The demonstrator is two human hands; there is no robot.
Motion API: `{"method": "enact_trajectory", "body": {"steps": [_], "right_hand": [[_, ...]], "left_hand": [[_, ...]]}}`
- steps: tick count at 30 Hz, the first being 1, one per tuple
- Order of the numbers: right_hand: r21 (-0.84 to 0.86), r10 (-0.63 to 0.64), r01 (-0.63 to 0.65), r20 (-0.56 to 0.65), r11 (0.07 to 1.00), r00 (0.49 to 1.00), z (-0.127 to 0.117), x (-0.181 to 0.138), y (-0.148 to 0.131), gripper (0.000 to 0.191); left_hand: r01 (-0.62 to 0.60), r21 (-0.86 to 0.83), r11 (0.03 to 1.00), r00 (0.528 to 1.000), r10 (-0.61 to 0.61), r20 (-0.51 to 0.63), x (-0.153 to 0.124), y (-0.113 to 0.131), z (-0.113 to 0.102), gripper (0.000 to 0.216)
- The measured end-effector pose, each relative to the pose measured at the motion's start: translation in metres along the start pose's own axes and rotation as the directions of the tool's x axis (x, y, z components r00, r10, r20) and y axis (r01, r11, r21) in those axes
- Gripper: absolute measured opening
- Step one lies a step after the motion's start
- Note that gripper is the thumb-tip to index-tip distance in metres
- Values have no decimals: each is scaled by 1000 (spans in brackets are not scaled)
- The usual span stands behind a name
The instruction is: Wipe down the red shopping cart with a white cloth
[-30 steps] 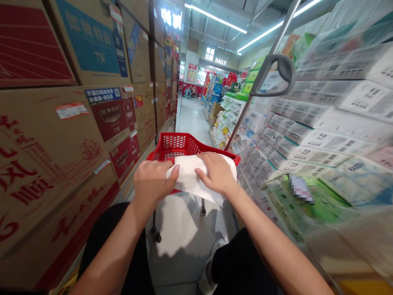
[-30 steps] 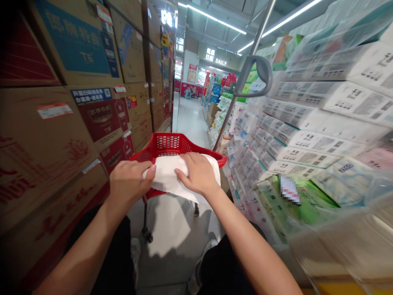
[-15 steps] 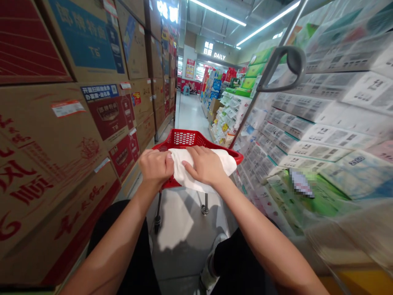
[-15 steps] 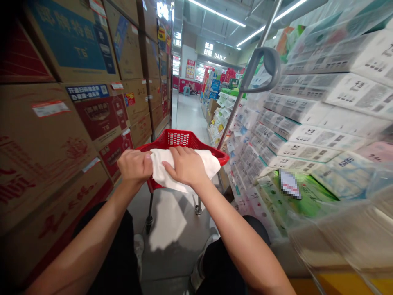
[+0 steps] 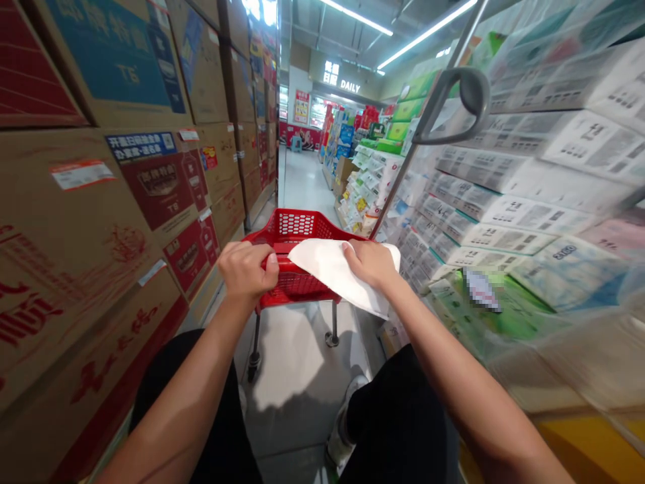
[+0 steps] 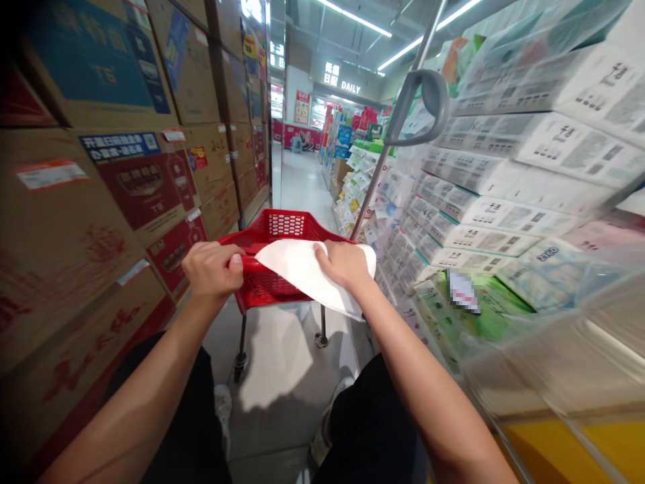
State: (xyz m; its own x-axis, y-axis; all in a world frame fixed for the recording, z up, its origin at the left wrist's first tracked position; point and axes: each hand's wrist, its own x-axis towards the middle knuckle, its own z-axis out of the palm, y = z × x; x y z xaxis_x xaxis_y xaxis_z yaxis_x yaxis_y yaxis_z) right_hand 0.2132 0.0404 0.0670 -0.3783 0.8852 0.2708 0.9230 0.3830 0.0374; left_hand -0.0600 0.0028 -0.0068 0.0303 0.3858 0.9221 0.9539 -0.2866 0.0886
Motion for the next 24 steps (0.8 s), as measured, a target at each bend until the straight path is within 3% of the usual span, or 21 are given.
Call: {"method": "enact_trajectory", "body": {"steps": [5, 11, 14, 17, 24], "right_hand": [[65, -193, 207, -178, 976, 965, 6, -4, -14, 46], [72, -290, 311, -217, 948, 932, 5, 2, -73, 47], [85, -308, 334, -230, 939, 923, 5, 3, -86, 47], [84, -252, 275, -212, 958, 944, 4, 6, -78, 50], [86, -41, 44, -45, 995, 998, 1, 12, -25, 48]], "left_hand": [[1, 5, 1000, 1000, -1, 3, 3, 9, 5, 36], [-3, 39, 999, 998, 0, 57, 5, 6, 9, 38], [-36, 22, 999, 996, 35, 77, 4, 1, 7, 38], [-87, -4, 996, 990, 87, 110, 4, -3, 4, 40], [-94, -54, 994, 986, 100, 133, 3, -5, 1, 35]]}}
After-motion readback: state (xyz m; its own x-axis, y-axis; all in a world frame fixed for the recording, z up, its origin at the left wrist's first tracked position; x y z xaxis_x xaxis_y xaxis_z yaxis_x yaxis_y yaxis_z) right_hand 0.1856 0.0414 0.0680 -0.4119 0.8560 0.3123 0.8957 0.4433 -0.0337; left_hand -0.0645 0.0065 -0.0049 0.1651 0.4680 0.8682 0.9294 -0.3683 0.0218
